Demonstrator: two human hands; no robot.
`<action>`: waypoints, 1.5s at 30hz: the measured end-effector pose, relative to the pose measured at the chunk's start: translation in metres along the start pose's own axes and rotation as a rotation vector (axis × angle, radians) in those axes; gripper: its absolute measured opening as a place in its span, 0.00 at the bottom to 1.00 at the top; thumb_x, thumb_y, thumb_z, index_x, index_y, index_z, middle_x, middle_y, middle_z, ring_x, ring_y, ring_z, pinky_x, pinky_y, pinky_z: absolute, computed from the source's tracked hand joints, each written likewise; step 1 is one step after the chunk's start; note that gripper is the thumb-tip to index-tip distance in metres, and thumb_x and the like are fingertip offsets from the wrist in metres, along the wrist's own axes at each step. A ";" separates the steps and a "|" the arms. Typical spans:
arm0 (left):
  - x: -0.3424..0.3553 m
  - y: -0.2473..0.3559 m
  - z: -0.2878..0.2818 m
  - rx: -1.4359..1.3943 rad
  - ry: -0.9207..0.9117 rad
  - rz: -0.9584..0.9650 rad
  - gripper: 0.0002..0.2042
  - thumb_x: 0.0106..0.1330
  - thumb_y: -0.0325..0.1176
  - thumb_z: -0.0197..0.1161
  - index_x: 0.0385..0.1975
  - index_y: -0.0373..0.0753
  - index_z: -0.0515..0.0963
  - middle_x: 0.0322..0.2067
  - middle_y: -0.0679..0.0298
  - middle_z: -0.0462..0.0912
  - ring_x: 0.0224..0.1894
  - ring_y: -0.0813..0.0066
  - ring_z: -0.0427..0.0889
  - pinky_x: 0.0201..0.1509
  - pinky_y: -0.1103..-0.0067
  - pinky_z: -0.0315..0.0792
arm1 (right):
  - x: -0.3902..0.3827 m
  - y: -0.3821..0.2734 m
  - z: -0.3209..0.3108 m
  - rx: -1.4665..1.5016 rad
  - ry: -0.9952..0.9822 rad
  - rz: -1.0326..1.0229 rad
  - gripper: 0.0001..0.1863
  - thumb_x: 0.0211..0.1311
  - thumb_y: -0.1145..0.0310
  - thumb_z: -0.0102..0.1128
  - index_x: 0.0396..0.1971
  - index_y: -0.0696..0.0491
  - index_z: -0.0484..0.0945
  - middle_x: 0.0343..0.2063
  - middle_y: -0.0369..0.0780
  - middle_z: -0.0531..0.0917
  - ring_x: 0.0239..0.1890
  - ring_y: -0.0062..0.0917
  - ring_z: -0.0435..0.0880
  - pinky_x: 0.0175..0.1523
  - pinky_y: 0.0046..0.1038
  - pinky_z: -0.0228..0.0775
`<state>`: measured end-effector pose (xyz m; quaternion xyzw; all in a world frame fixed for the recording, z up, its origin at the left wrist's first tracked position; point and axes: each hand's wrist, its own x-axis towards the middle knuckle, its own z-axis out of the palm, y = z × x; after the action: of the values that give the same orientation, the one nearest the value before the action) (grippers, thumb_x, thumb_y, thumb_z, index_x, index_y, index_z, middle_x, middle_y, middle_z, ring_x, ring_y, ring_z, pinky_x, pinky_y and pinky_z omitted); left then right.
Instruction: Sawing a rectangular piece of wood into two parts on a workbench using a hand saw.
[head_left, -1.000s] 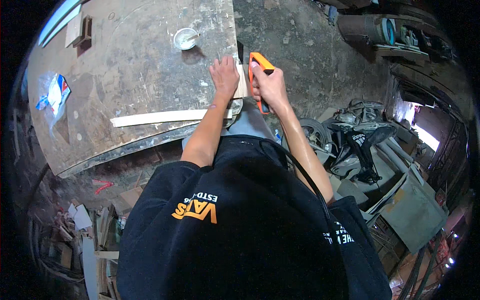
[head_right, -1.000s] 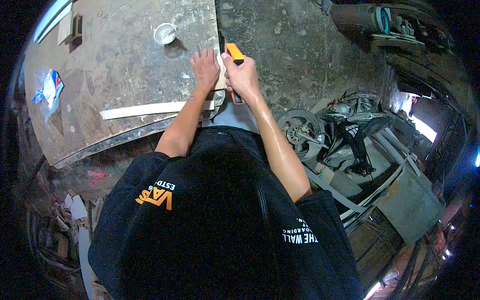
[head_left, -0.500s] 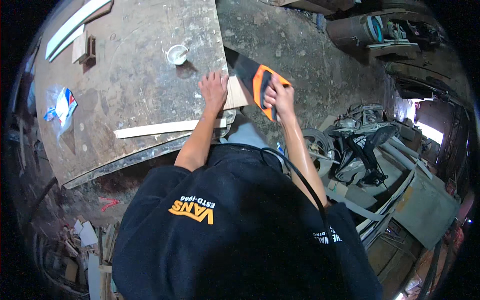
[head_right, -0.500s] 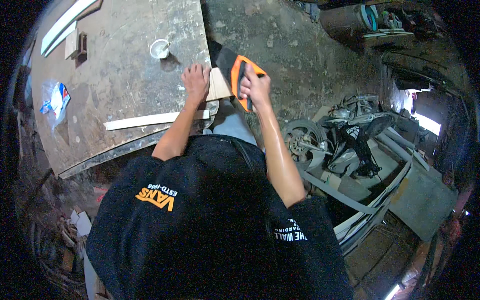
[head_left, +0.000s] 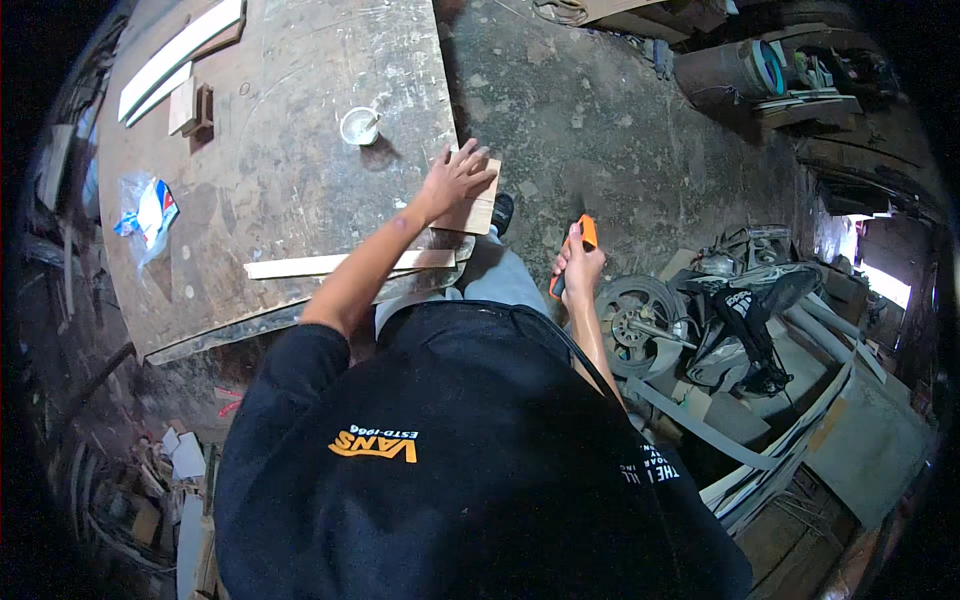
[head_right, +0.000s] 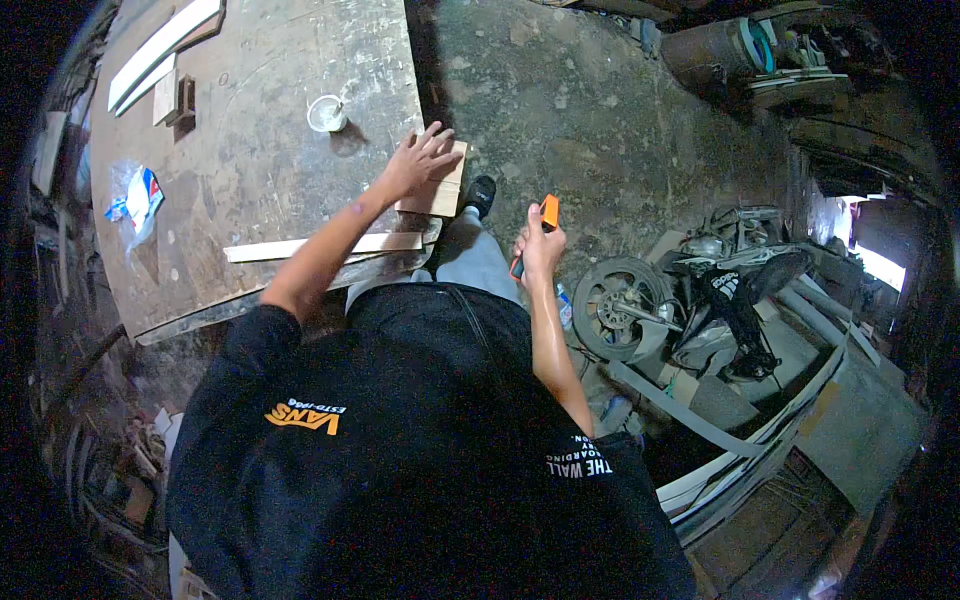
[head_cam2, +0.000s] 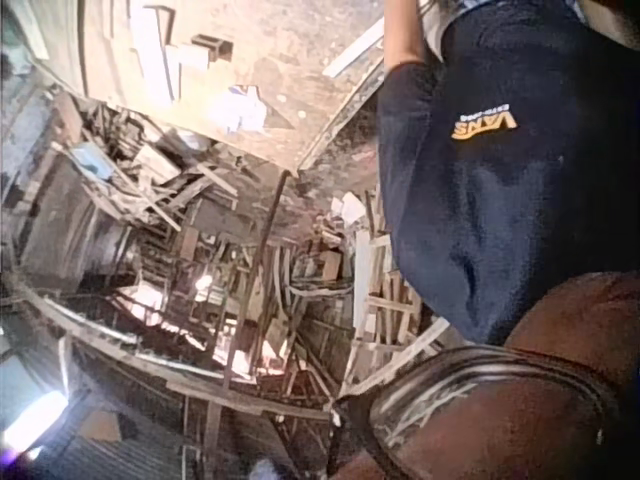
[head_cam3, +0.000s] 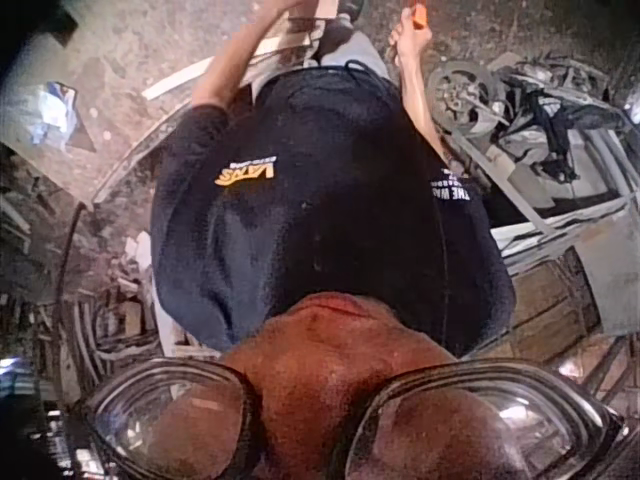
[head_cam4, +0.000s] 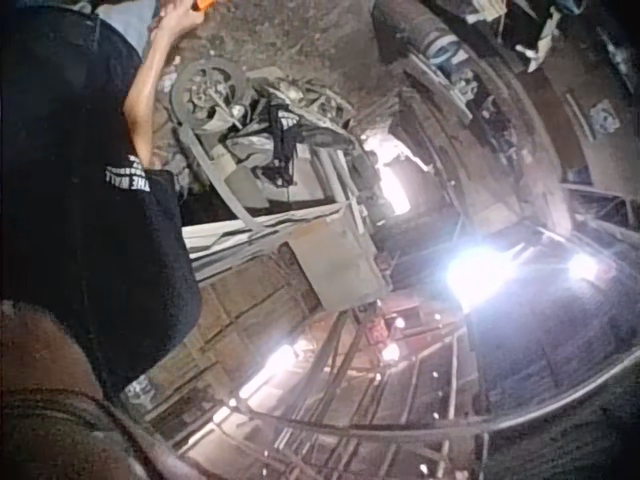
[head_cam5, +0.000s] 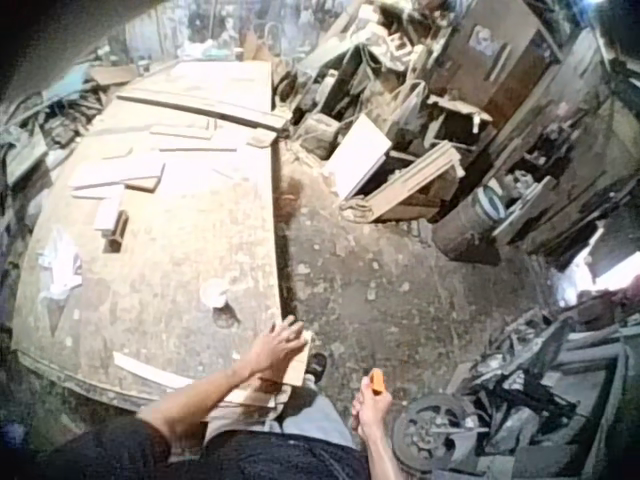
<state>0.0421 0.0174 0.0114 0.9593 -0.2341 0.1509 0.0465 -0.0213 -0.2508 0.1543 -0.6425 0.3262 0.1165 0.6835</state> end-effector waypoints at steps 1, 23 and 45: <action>0.009 -0.006 -0.002 -0.039 -0.165 0.096 0.24 0.65 0.41 0.59 0.62 0.60 0.67 0.59 0.61 0.69 0.62 0.52 0.67 0.62 0.49 0.63 | -0.003 0.006 -0.007 0.012 -0.006 0.022 0.17 0.69 0.55 0.61 0.30 0.50 0.67 0.13 0.28 0.64 0.11 0.14 0.65 0.16 0.20 0.58; -0.020 0.008 -0.016 -0.778 -0.347 -0.738 0.44 0.47 0.44 0.79 0.59 0.40 0.57 0.38 0.38 0.81 0.43 0.34 0.80 0.47 0.54 0.75 | -0.016 -0.041 0.052 -0.108 -0.326 0.041 0.21 0.71 0.52 0.58 0.22 0.48 0.66 0.13 0.26 0.63 0.11 0.10 0.61 0.15 0.17 0.54; -0.029 0.009 -0.041 -0.977 -0.229 -0.666 0.33 0.56 0.42 0.69 0.59 0.44 0.59 0.44 0.41 0.81 0.48 0.35 0.78 0.51 0.54 0.72 | -0.034 -0.061 0.071 -0.101 -0.392 0.026 0.20 0.71 0.52 0.57 0.24 0.49 0.67 0.14 0.28 0.64 0.11 0.11 0.62 0.15 0.17 0.55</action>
<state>0.0025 0.0285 0.0417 0.8588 0.0335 -0.1012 0.5010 0.0092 -0.1827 0.2214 -0.6368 0.1888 0.2646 0.6991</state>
